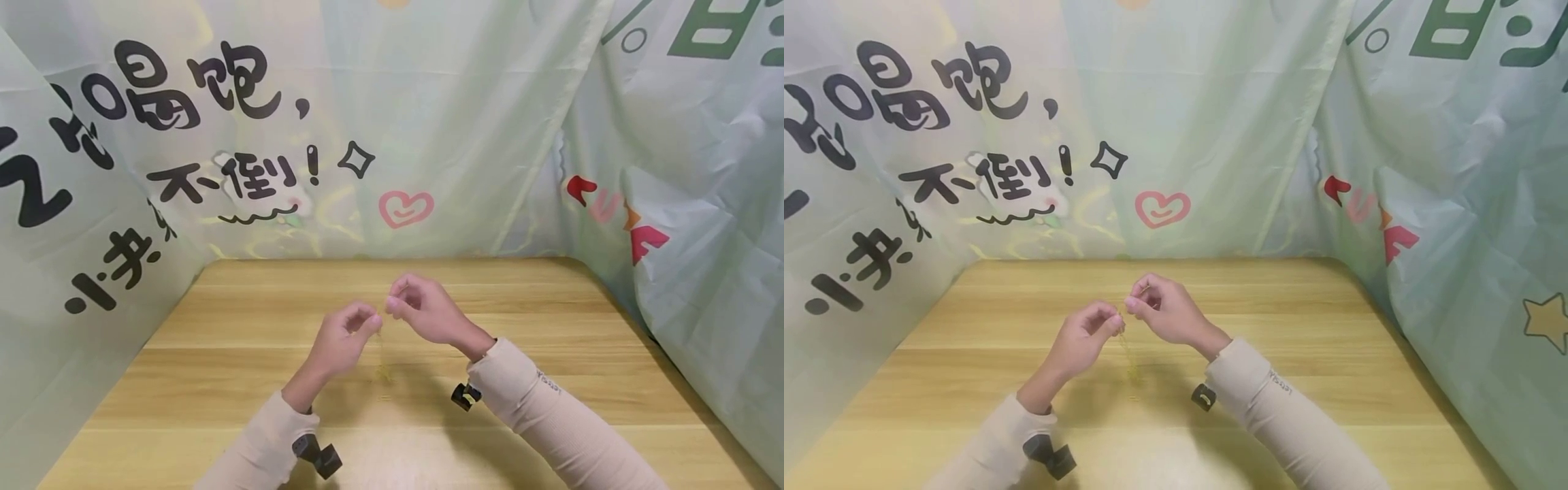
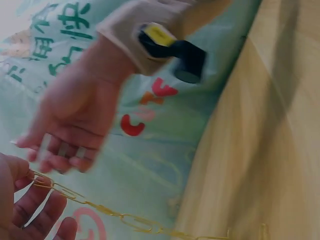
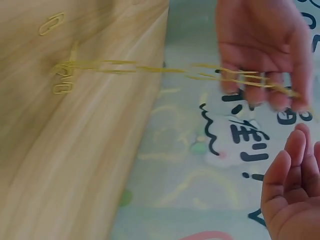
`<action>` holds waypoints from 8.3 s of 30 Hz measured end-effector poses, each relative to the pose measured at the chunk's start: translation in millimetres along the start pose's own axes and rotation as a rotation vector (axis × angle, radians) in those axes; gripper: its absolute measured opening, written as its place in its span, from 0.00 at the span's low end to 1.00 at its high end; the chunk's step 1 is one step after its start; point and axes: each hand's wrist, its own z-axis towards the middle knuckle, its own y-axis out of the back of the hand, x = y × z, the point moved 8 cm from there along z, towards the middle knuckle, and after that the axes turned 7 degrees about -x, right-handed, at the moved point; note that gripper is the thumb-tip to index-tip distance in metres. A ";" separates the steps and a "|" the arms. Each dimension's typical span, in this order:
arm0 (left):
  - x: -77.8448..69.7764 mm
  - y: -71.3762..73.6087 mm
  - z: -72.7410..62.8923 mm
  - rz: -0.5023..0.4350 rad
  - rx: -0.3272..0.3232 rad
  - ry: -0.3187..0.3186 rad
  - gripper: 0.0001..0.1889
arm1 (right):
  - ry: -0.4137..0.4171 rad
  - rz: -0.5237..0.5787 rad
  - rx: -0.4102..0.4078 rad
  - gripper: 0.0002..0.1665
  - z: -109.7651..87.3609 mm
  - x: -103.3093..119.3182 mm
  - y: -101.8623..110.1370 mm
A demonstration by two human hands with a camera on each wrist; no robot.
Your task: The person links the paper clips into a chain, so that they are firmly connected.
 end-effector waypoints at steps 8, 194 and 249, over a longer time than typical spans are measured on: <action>-27.3 26.4 9.2 -0.127 -0.115 -0.080 0.03 | -0.030 -0.122 0.075 0.03 -5.7 -34.2 -12.7; -2.1 18.3 -18.6 0.033 -0.133 -0.196 0.04 | -0.053 -0.427 0.396 0.09 -30.9 -82.6 -68.7; -39.3 15.3 -16.4 0.027 -0.126 -0.245 0.03 | -0.284 -0.823 0.565 0.15 -41.9 -98.0 -96.2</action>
